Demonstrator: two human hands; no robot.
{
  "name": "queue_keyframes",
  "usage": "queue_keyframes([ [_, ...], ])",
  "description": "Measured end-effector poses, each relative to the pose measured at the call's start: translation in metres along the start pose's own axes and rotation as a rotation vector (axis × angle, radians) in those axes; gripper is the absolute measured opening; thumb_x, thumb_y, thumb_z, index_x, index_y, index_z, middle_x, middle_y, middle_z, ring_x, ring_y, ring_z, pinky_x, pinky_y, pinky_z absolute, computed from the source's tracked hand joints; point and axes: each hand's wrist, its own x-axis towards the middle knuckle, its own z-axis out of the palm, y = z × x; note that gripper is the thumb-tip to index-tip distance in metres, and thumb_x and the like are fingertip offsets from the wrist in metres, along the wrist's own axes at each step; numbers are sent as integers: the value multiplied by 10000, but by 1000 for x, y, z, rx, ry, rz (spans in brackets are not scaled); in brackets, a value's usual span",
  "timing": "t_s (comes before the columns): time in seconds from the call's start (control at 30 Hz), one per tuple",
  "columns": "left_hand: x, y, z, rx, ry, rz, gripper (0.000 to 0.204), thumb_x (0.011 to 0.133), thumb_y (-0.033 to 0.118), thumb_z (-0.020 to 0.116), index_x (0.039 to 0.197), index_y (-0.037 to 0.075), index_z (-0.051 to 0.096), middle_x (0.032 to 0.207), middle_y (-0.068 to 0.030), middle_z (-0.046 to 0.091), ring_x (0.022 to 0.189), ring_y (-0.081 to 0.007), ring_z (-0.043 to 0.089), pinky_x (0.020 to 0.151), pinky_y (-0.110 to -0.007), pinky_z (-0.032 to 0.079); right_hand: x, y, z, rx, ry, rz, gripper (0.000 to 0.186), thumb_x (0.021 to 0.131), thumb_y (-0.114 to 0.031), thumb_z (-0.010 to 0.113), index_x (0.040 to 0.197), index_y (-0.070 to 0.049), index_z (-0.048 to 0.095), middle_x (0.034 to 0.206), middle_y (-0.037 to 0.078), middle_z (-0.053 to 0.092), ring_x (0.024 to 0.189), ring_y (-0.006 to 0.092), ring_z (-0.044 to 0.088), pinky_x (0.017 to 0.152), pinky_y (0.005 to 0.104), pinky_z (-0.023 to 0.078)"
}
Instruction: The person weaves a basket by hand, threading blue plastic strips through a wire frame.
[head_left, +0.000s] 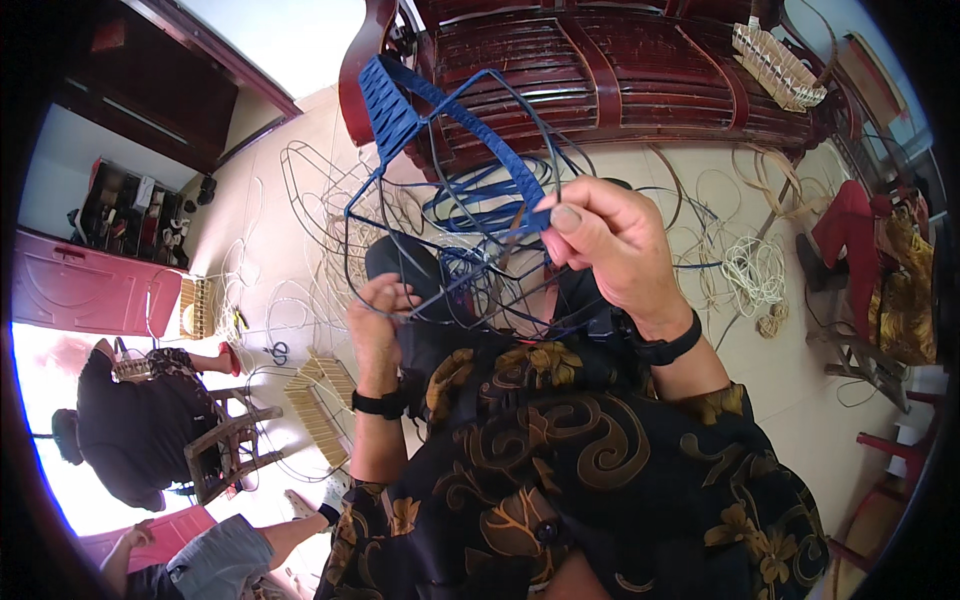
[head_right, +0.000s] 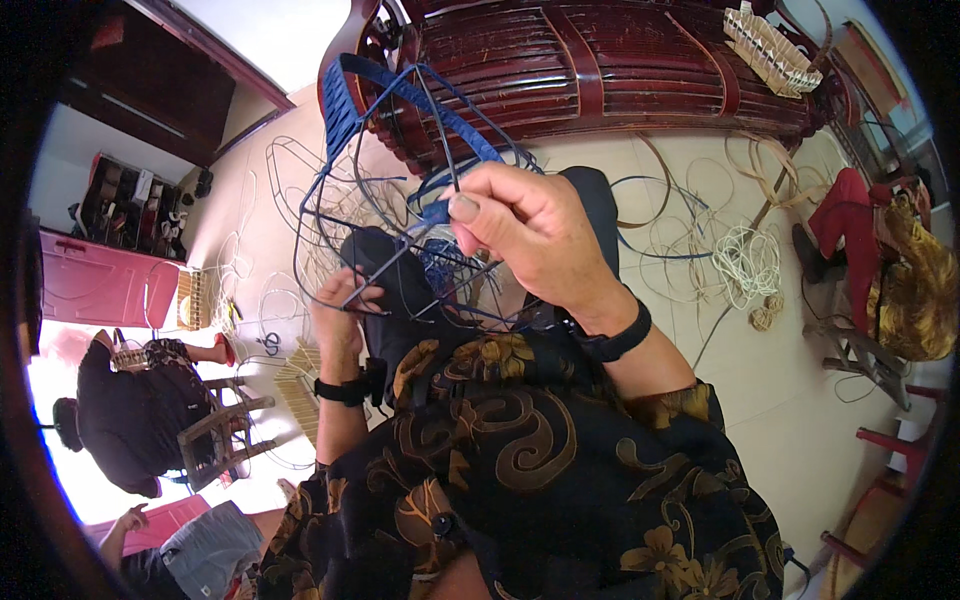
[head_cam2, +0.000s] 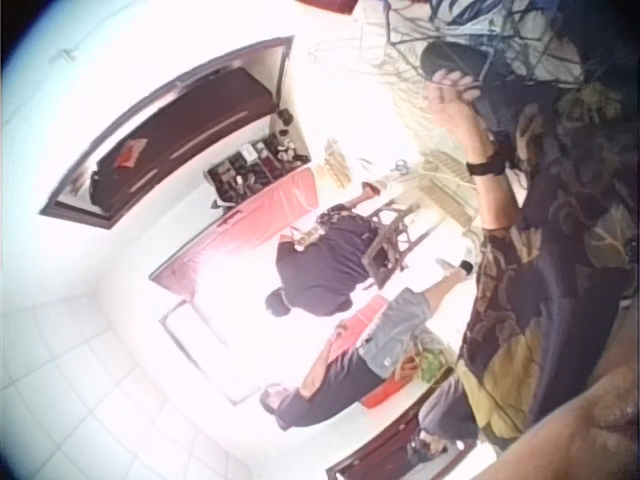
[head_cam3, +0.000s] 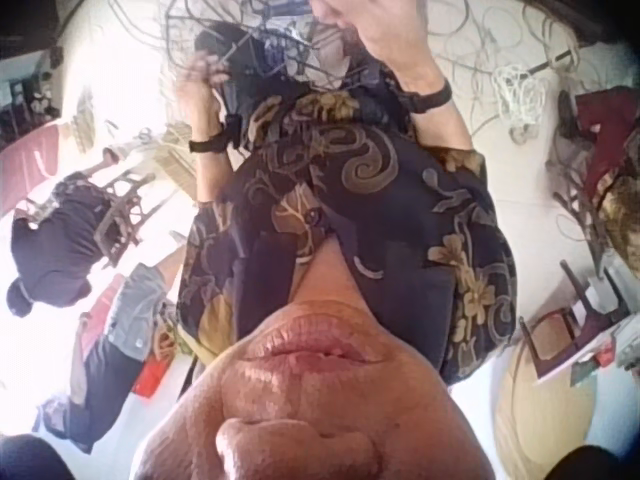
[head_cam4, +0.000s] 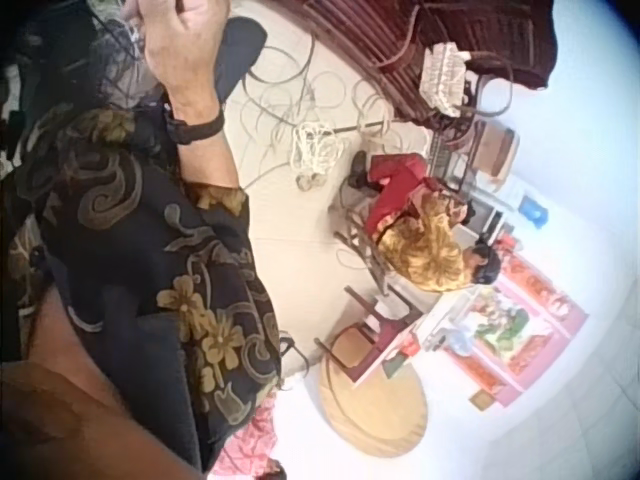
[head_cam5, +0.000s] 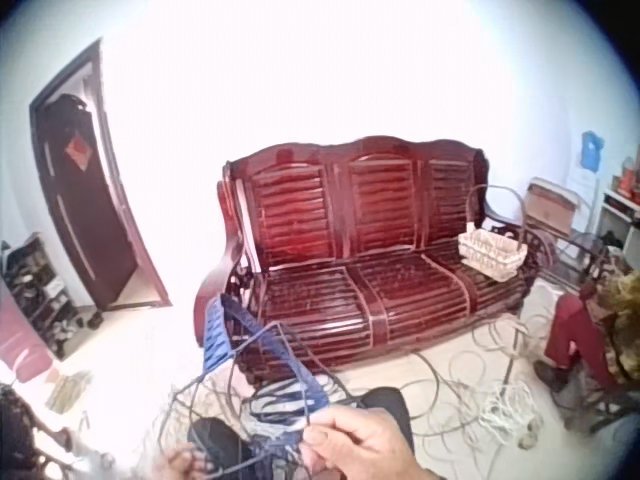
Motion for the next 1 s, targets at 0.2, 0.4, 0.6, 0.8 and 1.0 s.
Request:
queue_keyframes([
  [0.2,-27,65,11,98,360,510,210,968,9,506,1160,-21,587,970,-100,669,827,-150,645,650,-237,503,13,24,21,102,-57,159,311,983,-112,475,1249,5,587,819,38,657,645,17,458,564,177,384],
  [0.4,-44,110,45,773,127,1067,210,802,-23,653,1011,-2,668,1036,-139,667,1046,-297,610,942,-402,462,23,43,36,31,-118,187,364,983,-115,489,1325,5,513,830,35,662,640,21,483,563,170,393],
  [0.6,-24,117,73,827,-150,1092,207,737,63,748,929,24,684,1018,-116,650,1114,-345,572,1013,-457,382,28,51,46,28,-127,211,341,984,-100,498,1311,-5,524,824,19,656,634,23,471,560,176,387],
  [0.8,-25,110,73,704,-231,987,132,770,100,750,884,73,689,879,-50,665,916,-243,648,1041,-460,328,32,57,57,13,-134,218,305,982,-83,512,1271,8,546,803,2,636,675,30,512,596,187,408],
  [1.0,-29,102,67,540,-228,795,66,807,46,706,820,58,642,864,-29,664,878,-204,644,1065,-455,308,27,56,65,24,-134,284,288,982,-68,519,1257,12,552,810,2,634,733,32,559,616,189,423],
])
